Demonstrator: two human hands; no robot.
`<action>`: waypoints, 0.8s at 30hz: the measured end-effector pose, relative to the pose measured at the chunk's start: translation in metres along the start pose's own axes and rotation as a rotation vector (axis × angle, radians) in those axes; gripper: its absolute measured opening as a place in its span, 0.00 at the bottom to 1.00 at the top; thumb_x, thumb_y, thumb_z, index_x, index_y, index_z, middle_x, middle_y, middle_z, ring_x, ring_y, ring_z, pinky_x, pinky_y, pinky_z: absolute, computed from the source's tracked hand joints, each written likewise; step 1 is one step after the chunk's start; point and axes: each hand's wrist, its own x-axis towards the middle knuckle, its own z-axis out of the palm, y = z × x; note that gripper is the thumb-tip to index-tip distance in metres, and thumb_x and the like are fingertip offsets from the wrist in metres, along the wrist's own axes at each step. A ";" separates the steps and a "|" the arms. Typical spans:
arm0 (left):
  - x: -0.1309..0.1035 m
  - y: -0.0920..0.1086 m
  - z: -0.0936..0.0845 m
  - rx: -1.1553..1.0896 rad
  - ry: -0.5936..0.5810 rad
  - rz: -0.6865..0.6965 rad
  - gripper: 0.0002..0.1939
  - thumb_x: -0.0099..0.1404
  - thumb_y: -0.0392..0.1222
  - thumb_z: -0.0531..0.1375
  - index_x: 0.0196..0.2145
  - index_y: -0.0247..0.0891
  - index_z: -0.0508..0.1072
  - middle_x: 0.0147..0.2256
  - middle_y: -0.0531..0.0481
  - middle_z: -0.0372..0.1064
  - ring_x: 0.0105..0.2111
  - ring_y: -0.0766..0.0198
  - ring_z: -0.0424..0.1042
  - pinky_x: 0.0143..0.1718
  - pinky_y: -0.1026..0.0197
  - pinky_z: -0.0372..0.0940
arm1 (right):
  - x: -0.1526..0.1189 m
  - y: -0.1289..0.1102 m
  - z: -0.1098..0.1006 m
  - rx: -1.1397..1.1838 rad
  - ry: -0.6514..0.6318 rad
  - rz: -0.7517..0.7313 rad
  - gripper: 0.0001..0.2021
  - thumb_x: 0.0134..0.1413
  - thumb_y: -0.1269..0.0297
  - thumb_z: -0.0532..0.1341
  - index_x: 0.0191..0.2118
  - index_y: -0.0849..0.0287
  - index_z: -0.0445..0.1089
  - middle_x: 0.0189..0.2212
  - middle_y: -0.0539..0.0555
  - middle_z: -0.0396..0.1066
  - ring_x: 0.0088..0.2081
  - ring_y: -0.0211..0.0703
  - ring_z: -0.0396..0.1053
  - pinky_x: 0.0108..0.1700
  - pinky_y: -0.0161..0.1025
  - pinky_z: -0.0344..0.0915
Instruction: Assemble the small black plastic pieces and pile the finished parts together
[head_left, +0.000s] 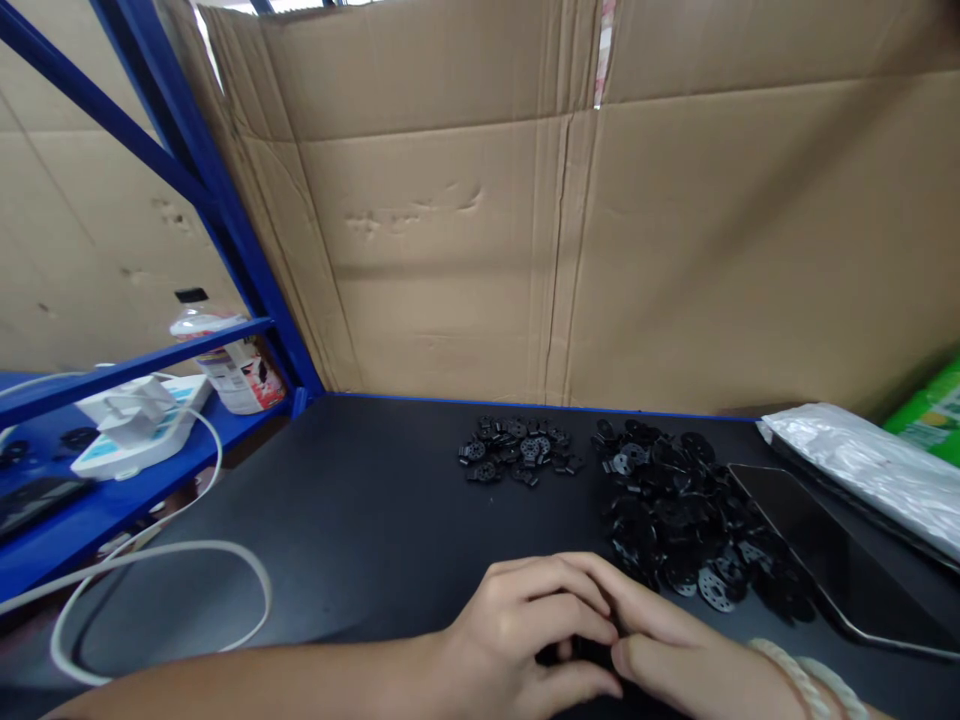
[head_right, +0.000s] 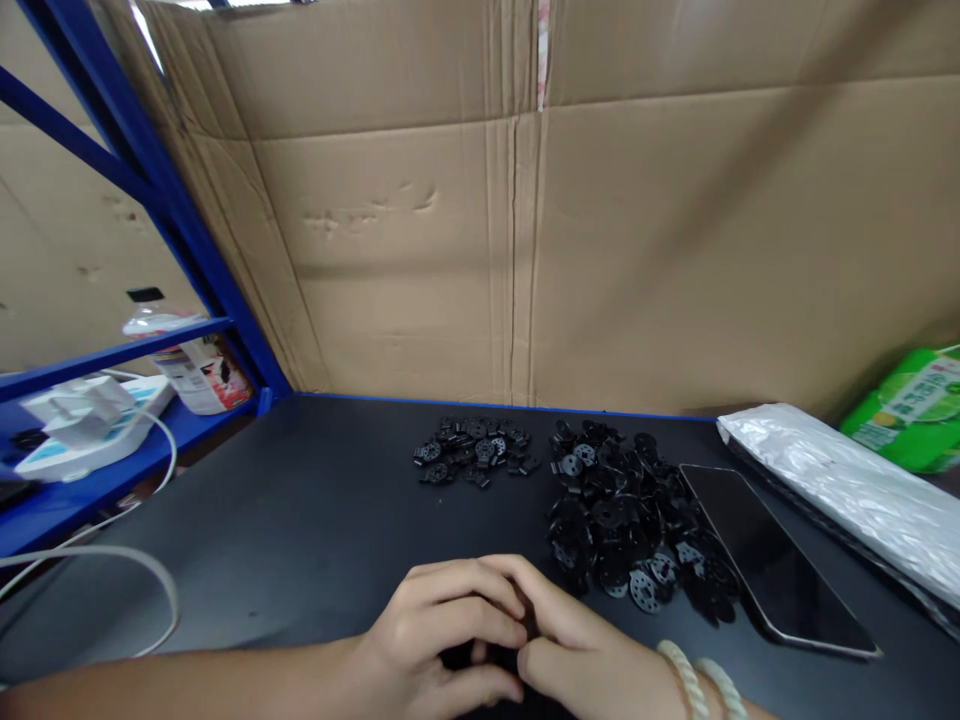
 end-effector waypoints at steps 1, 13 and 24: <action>0.000 0.000 0.000 -0.002 -0.006 0.002 0.09 0.60 0.40 0.65 0.38 0.35 0.73 0.37 0.42 0.73 0.32 0.63 0.74 0.30 0.68 0.70 | 0.000 0.000 0.000 -0.006 0.001 0.002 0.26 0.42 0.78 0.50 0.50 0.57 0.63 0.42 0.52 0.65 0.46 0.44 0.64 0.53 0.44 0.59; 0.005 0.004 0.000 0.193 -0.044 0.121 0.03 0.59 0.31 0.60 0.28 0.35 0.69 0.31 0.46 0.68 0.31 0.64 0.69 0.31 0.67 0.68 | 0.004 0.000 0.009 -0.237 0.005 -0.061 0.29 0.40 0.82 0.48 0.52 0.61 0.61 0.50 0.56 0.63 0.55 0.43 0.59 0.62 0.42 0.50; -0.006 -0.010 0.009 0.206 0.027 0.125 0.11 0.60 0.34 0.58 0.22 0.38 0.61 0.28 0.50 0.62 0.26 0.68 0.63 0.24 0.68 0.58 | 0.003 0.008 0.001 -0.108 0.080 0.087 0.32 0.46 0.76 0.49 0.61 0.58 0.51 0.51 0.57 0.63 0.57 0.44 0.58 0.62 0.45 0.51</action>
